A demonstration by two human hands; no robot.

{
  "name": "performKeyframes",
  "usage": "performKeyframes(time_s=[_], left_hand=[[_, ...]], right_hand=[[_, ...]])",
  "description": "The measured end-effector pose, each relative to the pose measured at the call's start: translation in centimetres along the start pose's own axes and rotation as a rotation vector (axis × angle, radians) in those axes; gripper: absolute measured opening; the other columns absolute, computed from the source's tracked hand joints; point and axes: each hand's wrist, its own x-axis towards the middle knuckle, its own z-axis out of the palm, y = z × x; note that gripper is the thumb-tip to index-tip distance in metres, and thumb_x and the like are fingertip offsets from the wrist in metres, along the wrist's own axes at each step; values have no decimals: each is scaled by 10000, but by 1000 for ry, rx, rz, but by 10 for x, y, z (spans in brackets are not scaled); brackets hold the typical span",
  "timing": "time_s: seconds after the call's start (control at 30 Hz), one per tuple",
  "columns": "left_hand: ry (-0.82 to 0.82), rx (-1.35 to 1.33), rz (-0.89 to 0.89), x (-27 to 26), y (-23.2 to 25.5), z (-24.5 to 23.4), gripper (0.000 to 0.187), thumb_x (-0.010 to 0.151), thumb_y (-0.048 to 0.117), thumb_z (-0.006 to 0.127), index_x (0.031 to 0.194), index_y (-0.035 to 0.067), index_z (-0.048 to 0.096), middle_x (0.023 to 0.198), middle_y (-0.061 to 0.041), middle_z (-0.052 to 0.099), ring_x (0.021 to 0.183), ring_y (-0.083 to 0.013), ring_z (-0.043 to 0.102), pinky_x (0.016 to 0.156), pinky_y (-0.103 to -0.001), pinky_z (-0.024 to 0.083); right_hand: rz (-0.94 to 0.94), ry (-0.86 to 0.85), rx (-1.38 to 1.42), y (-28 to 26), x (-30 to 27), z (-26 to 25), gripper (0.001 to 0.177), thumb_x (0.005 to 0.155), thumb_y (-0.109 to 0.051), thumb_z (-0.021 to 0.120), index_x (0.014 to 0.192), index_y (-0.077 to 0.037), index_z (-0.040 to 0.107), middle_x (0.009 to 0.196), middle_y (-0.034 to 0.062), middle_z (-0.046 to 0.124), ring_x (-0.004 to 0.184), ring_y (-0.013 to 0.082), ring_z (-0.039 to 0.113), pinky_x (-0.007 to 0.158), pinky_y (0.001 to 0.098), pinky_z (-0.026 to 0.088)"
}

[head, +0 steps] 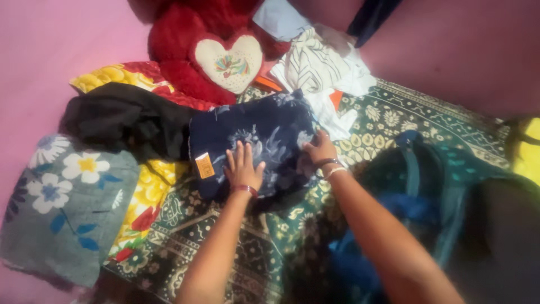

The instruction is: The person packs folded clothes into a teal suitcase. They pick up various garments from a pile on the bed, fold them, and place them inside the suitcase one by one.

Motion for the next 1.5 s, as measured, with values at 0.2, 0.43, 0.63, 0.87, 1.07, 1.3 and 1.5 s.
performKeyframes(time_s=[0.2,0.43,0.63,0.87,1.07,1.3,1.5], left_hand=[[62,11,29,-1,-2,15,888,891,474,671,1621,212,239,1721,-53,79,1557,-439,-4,1159,-737,148],[63,77,6,16,-27,55,802,925,497,561,1592,152,279,1699,-102,101,1541,-411,-22,1150,-726,120],[117,-312,-251,39,-68,86,734,940,433,550,1570,135,320,1645,-103,181,1477,-381,78,1121,-665,185],[95,-827,-378,23,-72,75,657,959,359,538,1545,116,369,1582,-104,274,1403,-344,193,1088,-594,261],[29,-964,-307,-1,-41,70,595,975,295,528,1524,99,410,1529,-105,354,1339,-313,292,1059,-533,326],[-17,-998,-150,-14,-36,49,529,993,220,516,1499,80,459,1466,-106,447,1265,-277,408,1026,-462,402],[-75,-1006,73,-20,-32,43,478,1009,156,506,1478,63,500,1413,-107,527,1201,-246,507,997,-401,467]], right_hand=[[93,217,-92,-75,-42,15,746,733,-364,853,1356,-51,591,1225,216,703,1156,412,646,994,475,498],[-157,-179,-62,-159,-85,12,578,785,-335,840,1238,-26,657,1051,221,731,1026,402,709,918,455,541],[-493,-278,-47,-206,-120,-11,420,820,-80,712,1236,-138,707,1088,180,700,1064,380,675,921,433,538],[-778,-306,99,-258,-154,-53,527,759,27,596,1264,-102,666,1214,185,715,1169,377,675,1017,429,530],[-627,-548,233,-296,-182,-88,460,883,-53,613,1334,-133,652,1142,155,772,1035,287,782,944,380,611],[-801,-668,390,-309,-209,-144,420,1000,-157,684,1412,-112,612,1281,105,757,1196,228,745,1061,351,580],[-679,-506,473,-289,-233,-231,496,962,-115,690,1444,-91,579,1369,95,672,1273,236,651,1121,367,516]])
